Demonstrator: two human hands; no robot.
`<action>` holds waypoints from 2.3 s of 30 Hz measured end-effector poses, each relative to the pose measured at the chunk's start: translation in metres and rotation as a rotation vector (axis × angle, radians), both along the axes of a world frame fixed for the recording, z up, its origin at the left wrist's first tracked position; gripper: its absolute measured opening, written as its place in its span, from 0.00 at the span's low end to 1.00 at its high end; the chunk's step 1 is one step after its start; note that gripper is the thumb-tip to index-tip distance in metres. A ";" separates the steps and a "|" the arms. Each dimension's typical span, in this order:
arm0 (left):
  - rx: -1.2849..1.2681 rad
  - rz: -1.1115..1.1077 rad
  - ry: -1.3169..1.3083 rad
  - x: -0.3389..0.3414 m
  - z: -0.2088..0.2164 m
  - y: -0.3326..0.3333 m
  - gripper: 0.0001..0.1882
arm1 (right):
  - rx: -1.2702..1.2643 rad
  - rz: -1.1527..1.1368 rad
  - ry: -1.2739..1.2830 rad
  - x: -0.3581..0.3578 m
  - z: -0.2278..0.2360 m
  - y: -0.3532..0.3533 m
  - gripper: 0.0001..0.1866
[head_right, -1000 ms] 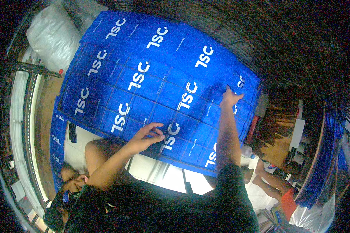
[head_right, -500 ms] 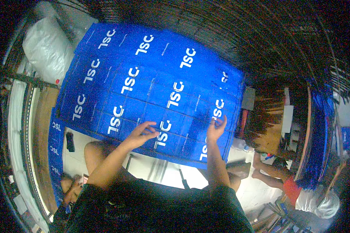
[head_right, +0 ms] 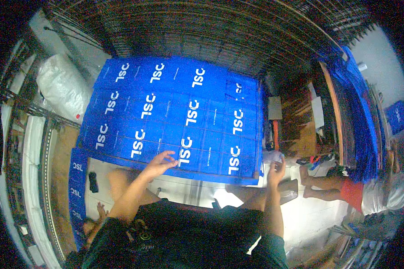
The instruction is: The person sits on the floor and repeatedly folds blue tote bags with 'TSC' branding. They pick up a bag, fold it in half, and place it on a growing stack on their lap. Another person in the background is also handling similar bags.
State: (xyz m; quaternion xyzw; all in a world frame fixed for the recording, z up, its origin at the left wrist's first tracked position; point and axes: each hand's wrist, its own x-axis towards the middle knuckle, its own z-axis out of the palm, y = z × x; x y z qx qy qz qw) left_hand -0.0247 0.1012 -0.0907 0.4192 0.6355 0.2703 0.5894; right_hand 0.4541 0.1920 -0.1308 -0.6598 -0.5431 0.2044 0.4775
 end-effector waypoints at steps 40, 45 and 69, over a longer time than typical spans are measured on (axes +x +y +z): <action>-0.015 -0.481 0.290 0.109 -0.064 -0.114 0.34 | -0.087 -0.008 -0.484 0.023 -0.002 -0.074 0.11; -0.012 -0.499 0.293 0.111 -0.060 -0.110 0.33 | -0.134 -0.010 -0.489 0.013 0.023 -0.078 0.11; 0.004 -0.524 0.279 0.127 -0.058 -0.099 0.34 | -0.090 -0.107 -0.382 0.021 -0.001 -0.072 0.14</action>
